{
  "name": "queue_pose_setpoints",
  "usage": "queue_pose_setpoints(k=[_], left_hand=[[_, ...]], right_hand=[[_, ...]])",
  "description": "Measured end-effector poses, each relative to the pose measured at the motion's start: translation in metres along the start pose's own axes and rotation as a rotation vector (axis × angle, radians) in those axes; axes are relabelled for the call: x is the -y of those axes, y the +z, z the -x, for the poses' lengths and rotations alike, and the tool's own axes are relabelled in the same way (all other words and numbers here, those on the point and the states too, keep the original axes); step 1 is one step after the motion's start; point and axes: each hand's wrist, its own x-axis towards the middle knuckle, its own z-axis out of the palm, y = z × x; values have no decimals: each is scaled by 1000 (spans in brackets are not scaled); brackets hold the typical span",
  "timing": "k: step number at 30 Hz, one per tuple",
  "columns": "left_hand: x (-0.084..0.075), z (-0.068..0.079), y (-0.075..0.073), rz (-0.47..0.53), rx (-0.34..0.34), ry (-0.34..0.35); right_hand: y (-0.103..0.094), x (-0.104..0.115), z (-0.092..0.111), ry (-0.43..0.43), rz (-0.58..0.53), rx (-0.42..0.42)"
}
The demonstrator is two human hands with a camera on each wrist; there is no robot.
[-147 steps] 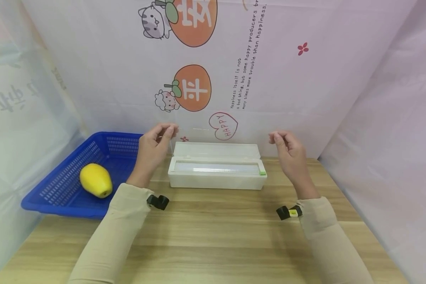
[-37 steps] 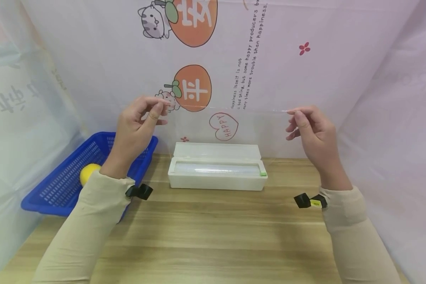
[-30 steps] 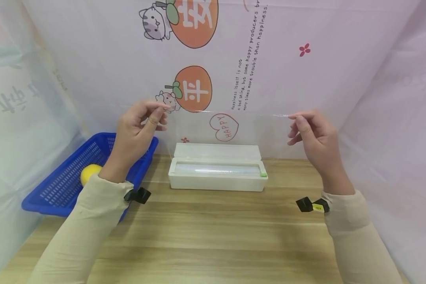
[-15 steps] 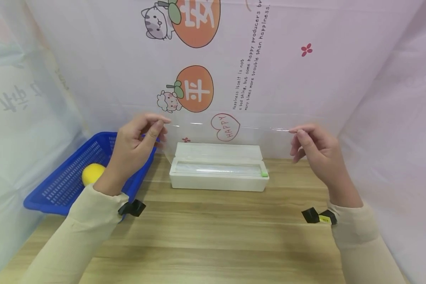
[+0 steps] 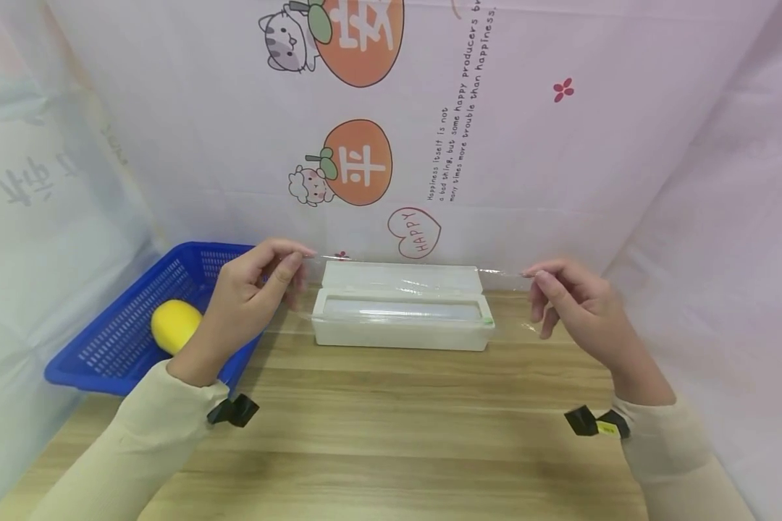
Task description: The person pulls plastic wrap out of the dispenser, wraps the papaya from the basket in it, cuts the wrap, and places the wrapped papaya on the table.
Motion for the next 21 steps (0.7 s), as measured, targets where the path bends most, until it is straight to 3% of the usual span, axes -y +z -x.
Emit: queue_pose_setpoints(k=[4, 11, 15, 21], left_hand=[[0, 7, 4, 46, 23, -26], [1, 15, 11, 60, 80, -40], [2, 19, 13, 66, 95, -89], [6, 28, 16, 60, 132, -121]], right_hand=[[2, 2, 7, 44, -7, 20], [5, 2, 16, 158, 88, 121], [5, 1, 19, 206, 123, 133], [5, 2, 26, 204, 178, 158]])
